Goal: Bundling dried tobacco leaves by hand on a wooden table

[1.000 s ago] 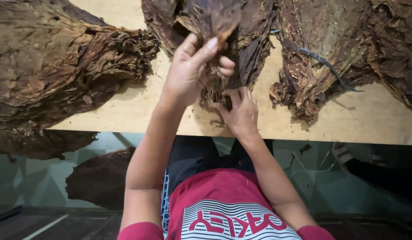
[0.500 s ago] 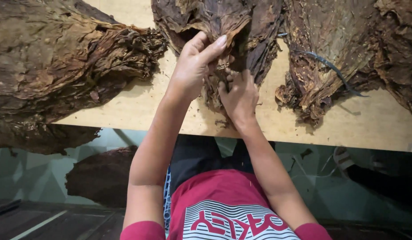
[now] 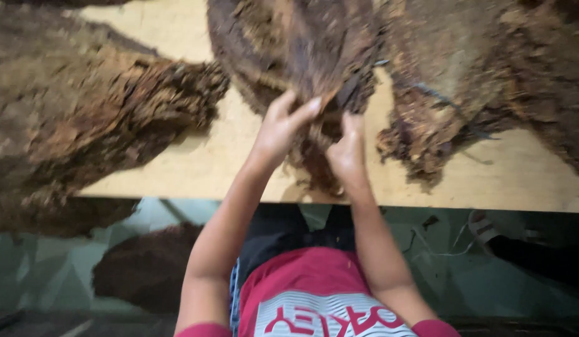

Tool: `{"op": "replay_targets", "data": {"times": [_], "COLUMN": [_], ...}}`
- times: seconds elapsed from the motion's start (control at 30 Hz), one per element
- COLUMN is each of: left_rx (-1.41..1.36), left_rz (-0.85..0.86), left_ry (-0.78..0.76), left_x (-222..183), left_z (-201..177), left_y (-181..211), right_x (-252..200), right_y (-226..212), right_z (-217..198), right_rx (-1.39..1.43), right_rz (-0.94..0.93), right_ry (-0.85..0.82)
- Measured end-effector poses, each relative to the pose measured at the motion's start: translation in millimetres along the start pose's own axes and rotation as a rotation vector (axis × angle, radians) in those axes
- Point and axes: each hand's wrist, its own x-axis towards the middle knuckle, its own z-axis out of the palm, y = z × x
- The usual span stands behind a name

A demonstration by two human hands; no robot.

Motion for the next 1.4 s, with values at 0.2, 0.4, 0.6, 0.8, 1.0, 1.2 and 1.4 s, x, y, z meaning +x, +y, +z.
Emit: {"op": "replay_targets", "data": {"times": [0.2, 0.4, 0.6, 0.8, 1.0, 1.2, 1.4], "left_rx": [0.138, -0.015, -0.102, -0.178, -0.224, -0.224, -0.17], "left_rz": [-0.206, -0.211, -0.246, -0.306, -0.339, -0.259, -0.234], "left_ry": [0.037, 0.206, 0.257, 0.324, 0.3, 0.271, 0.24], "left_x": [-12.6, -24.2, -34.0, -23.7, -25.3, -23.3, -19.1], "left_z": [-16.6, -18.3, 7.7, -15.3, -2.2, -0.7, 4.8], "left_y": [-85.2, -104.3, -71.8, -121.6, -104.6, -83.7, -63.5], "right_x": [-18.3, -23.0, -31.4, -37.2, -39.4, -46.1, -47.0], "right_y": [-38.1, -22.4, -24.2, -50.8, -49.1, -42.3, -29.7], "right_z": [-0.8, 1.9, -3.5, -16.9, -16.5, -19.1, -17.0], "right_rx": [0.02, 0.087, 0.042, 0.075, 0.122, 0.277, 0.31], "right_rz": [0.266, 0.07, 0.02, -0.001, -0.033, 0.193, 0.26], "right_ry": [-0.024, 0.043, 0.025, 0.041, 0.114, 0.031, 0.016]}}
